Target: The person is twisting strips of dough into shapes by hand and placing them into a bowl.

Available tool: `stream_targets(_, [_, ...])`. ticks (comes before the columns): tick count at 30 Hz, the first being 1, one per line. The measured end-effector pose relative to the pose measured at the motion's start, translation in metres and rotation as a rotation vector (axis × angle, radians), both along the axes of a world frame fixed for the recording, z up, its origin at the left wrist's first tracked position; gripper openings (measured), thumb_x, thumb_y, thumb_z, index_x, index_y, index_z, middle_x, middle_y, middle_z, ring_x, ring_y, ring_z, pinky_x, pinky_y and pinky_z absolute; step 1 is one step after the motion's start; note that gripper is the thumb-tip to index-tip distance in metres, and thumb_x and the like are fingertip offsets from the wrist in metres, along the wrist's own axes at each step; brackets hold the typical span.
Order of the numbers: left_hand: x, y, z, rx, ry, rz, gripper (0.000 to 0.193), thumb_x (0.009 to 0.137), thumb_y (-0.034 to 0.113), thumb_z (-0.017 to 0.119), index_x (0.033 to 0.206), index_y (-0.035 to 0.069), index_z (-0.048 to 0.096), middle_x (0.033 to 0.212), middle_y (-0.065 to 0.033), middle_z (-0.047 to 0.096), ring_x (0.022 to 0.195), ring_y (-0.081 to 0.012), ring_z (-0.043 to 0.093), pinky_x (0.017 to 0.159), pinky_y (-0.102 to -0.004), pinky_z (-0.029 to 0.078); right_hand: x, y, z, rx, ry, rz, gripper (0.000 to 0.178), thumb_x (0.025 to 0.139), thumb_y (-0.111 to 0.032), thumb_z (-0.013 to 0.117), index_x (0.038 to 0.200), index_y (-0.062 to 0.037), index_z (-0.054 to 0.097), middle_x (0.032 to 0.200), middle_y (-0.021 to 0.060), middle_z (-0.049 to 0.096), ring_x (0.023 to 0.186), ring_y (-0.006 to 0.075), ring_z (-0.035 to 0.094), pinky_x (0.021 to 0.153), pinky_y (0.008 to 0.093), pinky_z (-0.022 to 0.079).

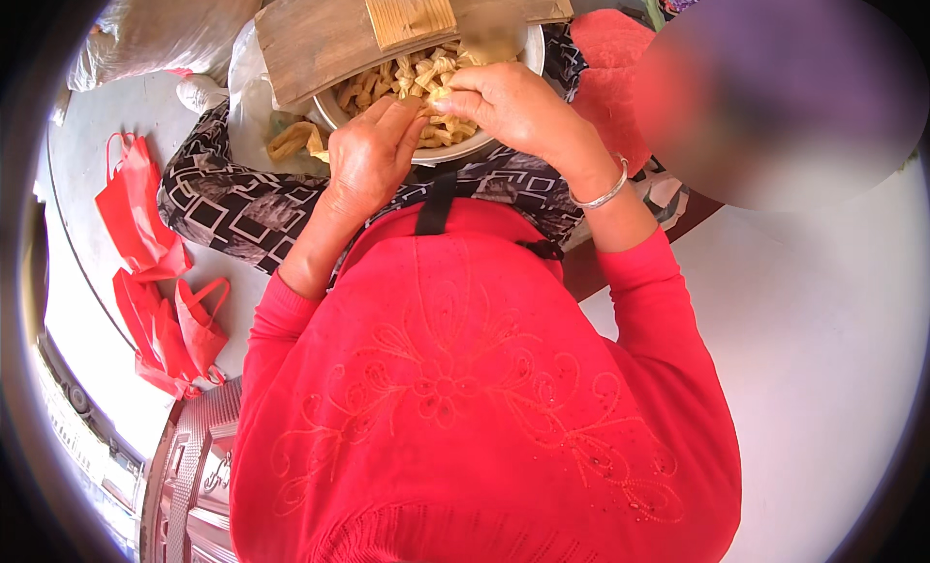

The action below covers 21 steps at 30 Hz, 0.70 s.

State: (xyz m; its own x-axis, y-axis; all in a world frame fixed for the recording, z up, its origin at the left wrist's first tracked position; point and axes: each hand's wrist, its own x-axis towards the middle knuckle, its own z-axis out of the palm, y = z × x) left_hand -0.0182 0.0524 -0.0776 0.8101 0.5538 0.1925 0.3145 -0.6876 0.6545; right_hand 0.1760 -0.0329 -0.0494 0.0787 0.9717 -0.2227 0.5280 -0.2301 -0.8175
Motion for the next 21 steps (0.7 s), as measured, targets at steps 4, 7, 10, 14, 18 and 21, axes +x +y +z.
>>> stream_targets(4, [-0.002,0.003,-0.005,-0.044,0.003,0.024,0.017,0.087,0.019,0.066,0.097,0.006,0.064,0.085,-0.0127,0.064,0.075,-0.0344,0.063,0.061,-0.0400,0.050,0.001,-0.006,0.001,-0.086,0.021,0.039,0.037,0.090,-0.029,0.064,0.077,0.0029,0.051,0.063,0.0161,0.050,0.058,0.0294,0.047,0.057,0.0385,0.040])
stream_targets(7, [-0.003,0.004,-0.007,-0.046,0.015,0.053,0.017,0.087,0.019,0.067,0.095,0.005,0.064,0.085,-0.0132,0.065,0.075,-0.0347,0.063,0.061,-0.0399,0.050,-0.004,-0.006,0.010,-0.049,-0.043,0.064,0.034,0.091,-0.026,0.062,0.077,0.0025,0.051,0.063,0.0161,0.051,0.058,0.0312,0.047,0.057,0.0385,0.041])
stream_targets(10, [-0.001,0.003,-0.003,-0.033,0.002,0.029,0.017,0.086,0.019,0.067,0.094,0.004,0.064,0.085,-0.0138,0.065,0.076,-0.0344,0.063,0.062,-0.0391,0.050,-0.009,-0.008,0.008,0.014,-0.023,0.019,0.031,0.092,-0.024,0.061,0.077,0.0014,0.051,0.064,0.0163,0.051,0.058,0.0320,0.049,0.057,0.0396,0.041])
stream_targets(14, [-0.008,0.013,-0.001,-0.221,-0.057,-0.063,0.017,0.088,0.017,0.067,0.093,0.001,0.065,0.080,-0.0111,0.064,0.069,-0.0247,0.061,0.062,-0.0328,0.048,-0.003,-0.013,0.011,0.102,-0.113,0.089,0.030,0.093,-0.023,0.059,0.075,-0.0005,0.049,0.063,0.0161,0.048,0.057,0.0320,0.049,0.056,0.0398,0.042])
stream_targets(18, [-0.032,0.028,-0.001,-0.834,-0.068,-0.156,0.021,0.095,0.018,0.062,0.093,-0.003,0.064,0.073,0.0008,0.056,0.071,-0.0063,0.047,0.064,-0.0244,0.042,-0.007,-0.022,0.014,0.312,-0.145,0.201,0.032,0.093,-0.019,0.062,0.073,0.0001,0.046,0.061,0.0127,0.036,0.054,0.0264,0.035,0.051,0.0336,0.036])
stream_targets(21, [-0.029,0.018,-0.015,-0.851,-0.084,-0.117,0.021,0.093,0.020,0.062,0.093,-0.001,0.065,0.072,-0.0070,0.058,0.068,-0.0148,0.053,0.064,-0.0295,0.044,-0.005,-0.024,0.004,0.209,-0.121,0.188,0.035,0.094,-0.019,0.061,0.071,0.0003,0.042,0.062,0.0133,0.034,0.053,0.0244,0.036,0.051,0.0349,0.036])
